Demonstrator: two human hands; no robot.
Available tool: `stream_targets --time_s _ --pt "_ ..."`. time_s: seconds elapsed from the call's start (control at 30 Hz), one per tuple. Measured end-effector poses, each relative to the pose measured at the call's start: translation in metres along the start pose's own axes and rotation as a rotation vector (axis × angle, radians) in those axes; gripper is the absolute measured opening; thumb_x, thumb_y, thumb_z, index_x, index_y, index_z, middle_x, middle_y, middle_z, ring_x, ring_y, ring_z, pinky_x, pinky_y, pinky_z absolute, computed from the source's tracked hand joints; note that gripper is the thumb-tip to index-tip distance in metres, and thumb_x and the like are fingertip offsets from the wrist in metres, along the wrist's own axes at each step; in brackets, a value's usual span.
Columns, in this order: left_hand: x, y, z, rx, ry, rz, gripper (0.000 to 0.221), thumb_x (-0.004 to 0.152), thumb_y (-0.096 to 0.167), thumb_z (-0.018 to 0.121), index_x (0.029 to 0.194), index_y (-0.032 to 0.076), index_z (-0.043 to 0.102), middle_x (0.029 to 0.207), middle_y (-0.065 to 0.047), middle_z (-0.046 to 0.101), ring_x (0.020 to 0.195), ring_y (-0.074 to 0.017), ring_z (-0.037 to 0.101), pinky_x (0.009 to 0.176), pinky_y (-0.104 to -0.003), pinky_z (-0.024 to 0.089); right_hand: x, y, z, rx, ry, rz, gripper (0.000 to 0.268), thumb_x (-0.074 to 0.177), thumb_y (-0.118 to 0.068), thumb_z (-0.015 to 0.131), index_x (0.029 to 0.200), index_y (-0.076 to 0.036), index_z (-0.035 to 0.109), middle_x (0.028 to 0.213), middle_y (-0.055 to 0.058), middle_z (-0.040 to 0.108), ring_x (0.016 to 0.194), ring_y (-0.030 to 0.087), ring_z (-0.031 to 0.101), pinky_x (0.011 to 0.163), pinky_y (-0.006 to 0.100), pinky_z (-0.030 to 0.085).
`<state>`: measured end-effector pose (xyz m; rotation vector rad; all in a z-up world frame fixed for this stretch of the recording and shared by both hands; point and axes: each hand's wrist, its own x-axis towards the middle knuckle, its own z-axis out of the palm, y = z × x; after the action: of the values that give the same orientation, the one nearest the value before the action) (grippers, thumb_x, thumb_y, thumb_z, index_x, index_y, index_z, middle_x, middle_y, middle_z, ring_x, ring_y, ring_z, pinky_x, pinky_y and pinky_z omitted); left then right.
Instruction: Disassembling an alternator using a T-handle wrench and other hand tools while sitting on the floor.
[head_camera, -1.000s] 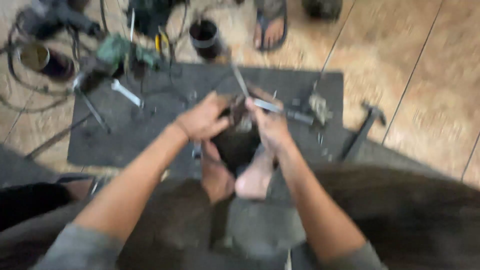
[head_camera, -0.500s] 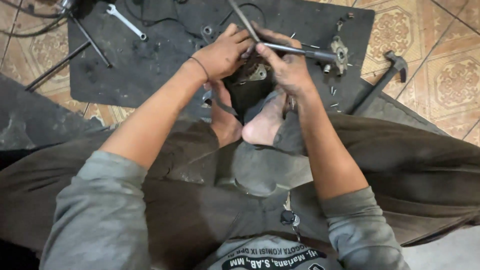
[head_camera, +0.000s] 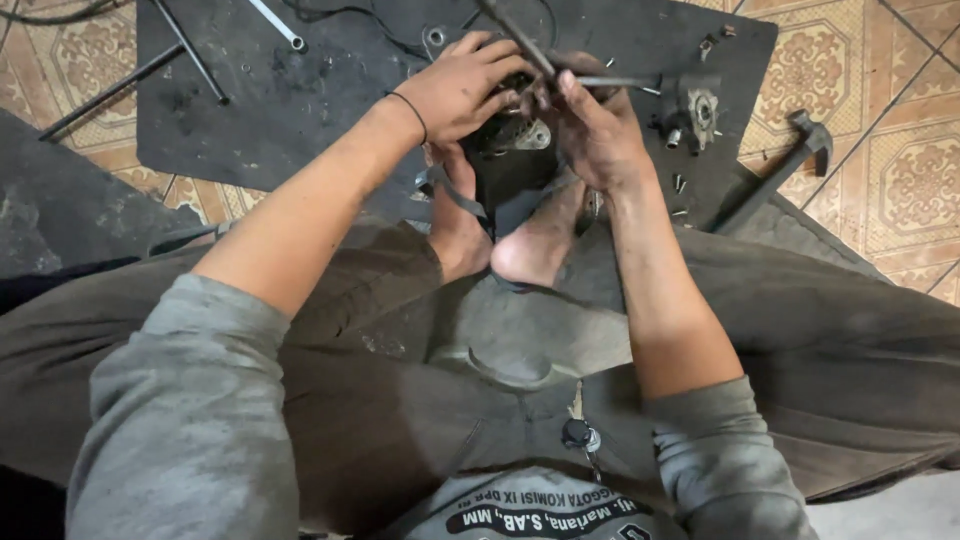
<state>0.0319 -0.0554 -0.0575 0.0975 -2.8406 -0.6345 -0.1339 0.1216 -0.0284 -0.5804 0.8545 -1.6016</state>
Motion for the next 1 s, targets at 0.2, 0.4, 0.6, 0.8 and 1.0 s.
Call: stream_targets --time_s 0.2,0.4,0.6,0.8,1.0 --pt "0.005 0.003 -0.004 -0.050 0.047 -0.014 0.035 0.104 0.025 0.067 0.136 0.013 0.061 0.149 -0.007 0.053 0.125 -0.0364 0.051 0.106 -0.050 0.044 0.025 0.009 0.022 0.124 0.059 0.002 0.032 0.103 -0.038 0.059 0.100 -0.006 0.062 0.093 0.008 0.062 0.075 0.013 0.054 0.071 0.027 0.045" --pt "0.002 -0.004 -0.003 -0.136 0.003 -0.086 0.052 0.086 0.014 0.068 0.137 0.010 0.061 0.147 -0.009 0.056 0.136 -0.0495 0.040 0.112 -0.062 0.029 0.041 -0.016 0.032 -0.025 -0.147 0.183 0.016 0.097 -0.017 0.067 0.100 -0.002 0.060 0.072 0.000 0.047 0.058 0.008 0.037 0.056 0.025 0.030" --pt "-0.004 0.021 -0.022 -0.247 -0.095 -0.091 0.048 0.086 0.021 0.067 0.128 -0.003 0.062 0.147 -0.028 0.046 0.133 -0.0518 0.041 0.112 -0.061 0.033 0.042 -0.073 0.030 -1.172 -0.450 0.052 0.055 0.104 -0.013 0.064 0.150 -0.002 0.034 0.132 0.018 0.059 0.111 0.027 0.059 0.092 0.040 0.050" --pt "-0.015 -0.012 -0.006 0.131 0.058 0.144 0.044 0.109 0.054 0.060 0.131 0.020 0.078 0.156 -0.023 0.042 0.139 -0.0490 0.030 0.109 -0.066 0.019 0.047 -0.076 0.026 -1.433 -0.510 -0.018 0.063 0.104 -0.005 0.063 0.155 0.001 0.025 0.129 0.031 0.064 0.100 0.038 0.066 0.078 0.047 0.052" --pt "-0.034 -0.039 -0.028 -0.080 -0.015 -0.150 0.072 0.104 0.041 0.068 0.160 0.019 0.029 0.152 -0.025 0.032 0.119 -0.0555 0.049 0.103 -0.062 0.046 0.066 -0.088 0.041 -1.304 -0.339 0.042 0.032 0.104 0.003 0.054 0.133 0.009 0.040 0.091 0.022 0.065 0.056 0.025 0.060 0.041 0.039 0.051"
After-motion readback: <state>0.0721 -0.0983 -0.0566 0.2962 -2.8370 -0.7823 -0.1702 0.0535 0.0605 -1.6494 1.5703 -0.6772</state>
